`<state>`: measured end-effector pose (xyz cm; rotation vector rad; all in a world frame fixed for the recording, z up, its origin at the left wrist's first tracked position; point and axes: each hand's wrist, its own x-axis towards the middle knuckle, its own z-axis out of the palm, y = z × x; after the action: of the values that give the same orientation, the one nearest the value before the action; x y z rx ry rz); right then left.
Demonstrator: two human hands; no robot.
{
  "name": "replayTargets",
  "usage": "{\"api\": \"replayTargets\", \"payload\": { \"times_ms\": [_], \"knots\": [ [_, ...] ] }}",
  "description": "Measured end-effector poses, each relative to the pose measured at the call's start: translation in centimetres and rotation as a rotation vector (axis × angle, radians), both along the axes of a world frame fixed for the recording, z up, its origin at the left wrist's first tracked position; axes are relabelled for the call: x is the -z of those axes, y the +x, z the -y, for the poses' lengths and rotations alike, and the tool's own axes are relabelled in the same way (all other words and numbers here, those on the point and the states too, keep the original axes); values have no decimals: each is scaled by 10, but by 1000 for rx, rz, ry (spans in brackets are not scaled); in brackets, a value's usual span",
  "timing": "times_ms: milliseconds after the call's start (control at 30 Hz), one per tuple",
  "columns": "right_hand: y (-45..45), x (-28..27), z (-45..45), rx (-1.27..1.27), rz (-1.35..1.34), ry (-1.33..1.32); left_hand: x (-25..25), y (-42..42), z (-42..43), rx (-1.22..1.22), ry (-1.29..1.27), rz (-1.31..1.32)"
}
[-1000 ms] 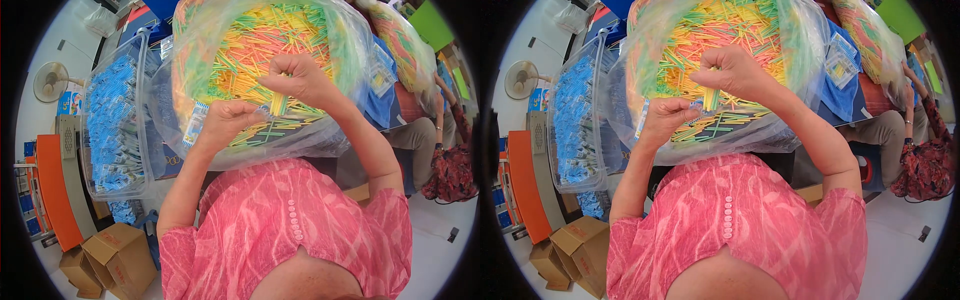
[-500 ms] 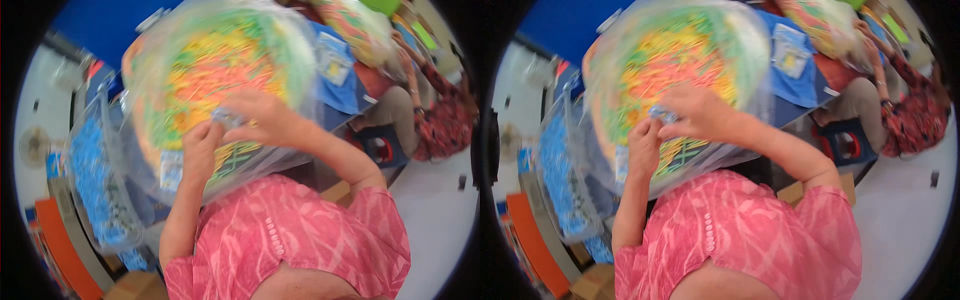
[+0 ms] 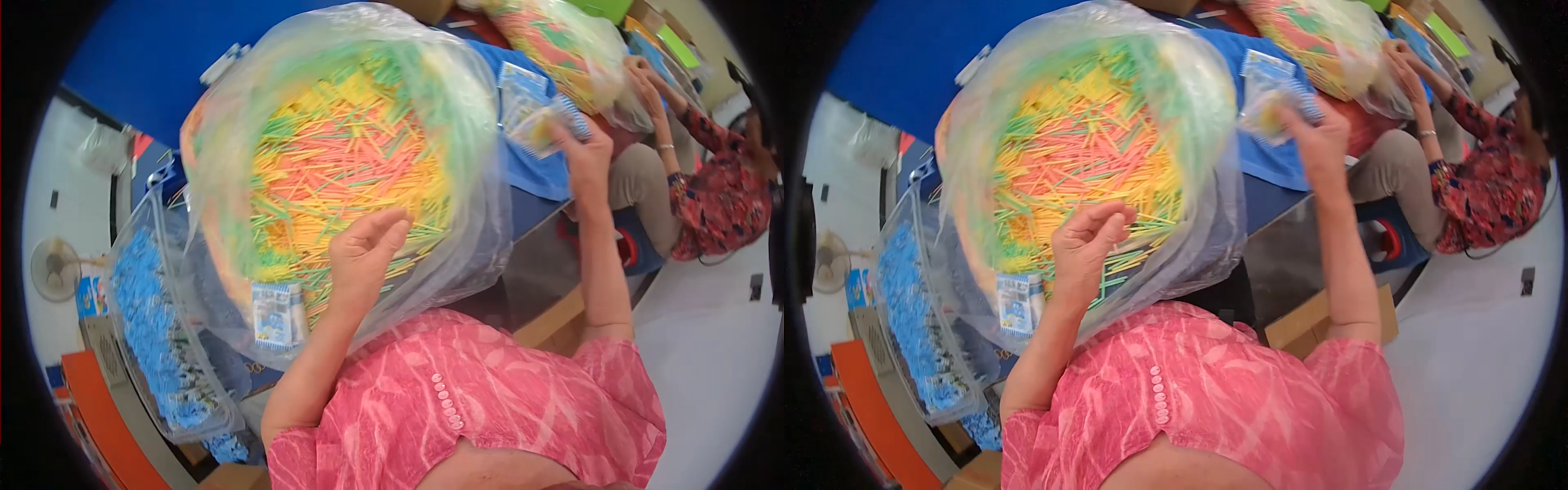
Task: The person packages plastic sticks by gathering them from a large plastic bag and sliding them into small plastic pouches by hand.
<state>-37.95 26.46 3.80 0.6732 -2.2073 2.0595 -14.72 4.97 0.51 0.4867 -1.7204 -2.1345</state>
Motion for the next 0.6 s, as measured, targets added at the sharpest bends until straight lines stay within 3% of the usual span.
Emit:
{"api": "replayTargets", "payload": {
  "times_ms": [100,167,200,267,333,400,467,600],
  "knots": [
    [-66,47,-16,-19,-95,109,16,6,10,-19,-89,19],
    [-76,56,-9,219,-281,640,20,9,12,-6,-79,60],
    [-78,52,-2,211,-288,636,18,10,14,-6,-83,48],
    [-64,26,24,461,-1069,636,12,13,17,-20,-89,81],
    [-40,6,60,105,-936,469,7,14,20,-27,-106,134],
    [-32,12,103,-282,-1040,467,2,14,22,-17,-102,132],
    [-20,9,145,-452,-999,594,-3,14,24,-15,-96,123],
    [-40,18,194,-547,-1052,719,-13,22,30,-41,-124,107]
  ]
}}
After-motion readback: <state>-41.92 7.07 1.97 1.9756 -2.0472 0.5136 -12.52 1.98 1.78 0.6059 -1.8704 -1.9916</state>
